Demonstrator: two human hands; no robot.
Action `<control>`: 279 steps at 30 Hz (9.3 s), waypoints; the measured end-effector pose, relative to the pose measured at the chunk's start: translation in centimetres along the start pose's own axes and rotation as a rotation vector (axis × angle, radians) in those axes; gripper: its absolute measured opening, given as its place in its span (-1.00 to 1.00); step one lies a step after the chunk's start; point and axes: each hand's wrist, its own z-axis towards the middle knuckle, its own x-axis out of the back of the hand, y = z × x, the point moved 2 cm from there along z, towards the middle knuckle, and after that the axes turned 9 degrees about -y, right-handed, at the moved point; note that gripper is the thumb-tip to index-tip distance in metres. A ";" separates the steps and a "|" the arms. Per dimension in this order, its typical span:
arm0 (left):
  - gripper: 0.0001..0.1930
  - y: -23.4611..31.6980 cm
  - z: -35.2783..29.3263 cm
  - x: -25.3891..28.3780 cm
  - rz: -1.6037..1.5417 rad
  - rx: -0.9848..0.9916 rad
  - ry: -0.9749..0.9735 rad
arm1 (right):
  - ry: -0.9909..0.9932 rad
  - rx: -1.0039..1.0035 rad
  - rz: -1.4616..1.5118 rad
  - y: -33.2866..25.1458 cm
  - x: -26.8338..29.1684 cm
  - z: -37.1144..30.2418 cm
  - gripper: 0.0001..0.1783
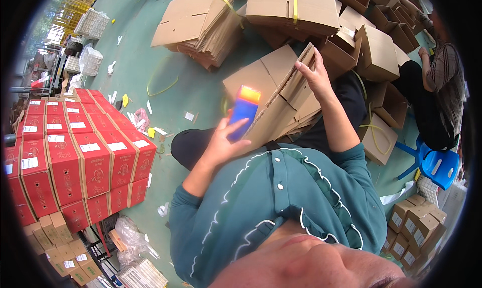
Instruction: The person assembles flat cardboard boxes by folding the flaps and sealing them with a handheld tape dispenser. The person repeatedly picks up a flat box, folds it into shape, and applies tape to secure the seams.
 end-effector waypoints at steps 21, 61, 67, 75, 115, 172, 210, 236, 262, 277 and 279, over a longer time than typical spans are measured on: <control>-0.69 7.3 4.0 3.9 0.727 0.013 0.396 | -0.448 0.140 -0.130 -8.2 4.7 -4.0 0.08; -0.37 -3.5 5.2 3.1 0.374 0.010 0.280 | -1.072 0.147 -0.245 -4.6 1.4 -2.2 -0.57; -0.42 -4.0 7.1 6.6 0.372 -0.069 0.042 | -1.132 0.191 -0.866 -5.9 -0.7 -1.1 -0.20; 0.01 -2.3 6.5 4.2 0.353 0.088 0.017 | -1.059 0.163 -1.044 -7.8 -2.1 -3.5 -0.40; -0.42 -3.0 9.8 4.3 0.274 -0.019 0.522 | -0.452 0.086 -0.806 -2.4 -2.2 -3.0 0.03; -0.64 -4.8 7.1 5.9 -0.395 -0.127 0.605 | -0.299 -0.012 -0.919 -1.0 -2.3 -2.3 -0.42; -0.65 2.0 7.5 3.3 -0.147 -0.107 0.217 | -0.425 -0.333 0.208 -2.3 -2.1 -2.4 -0.53; -0.65 6.1 8.0 4.2 0.145 0.019 0.051 | -0.170 -0.183 0.013 5.6 5.6 0.5 -0.64; -0.67 7.2 10.0 3.3 0.264 0.010 0.023 | -0.097 -0.439 -0.280 17.9 0.8 -1.3 -0.21; -0.70 7.8 10.1 3.0 0.220 0.028 0.008 | -0.069 -0.266 -0.247 17.1 -1.8 5.3 -0.51; -0.70 7.3 9.5 3.7 0.239 0.034 0.040 | -0.156 -0.020 -0.100 6.8 -3.1 7.5 -0.61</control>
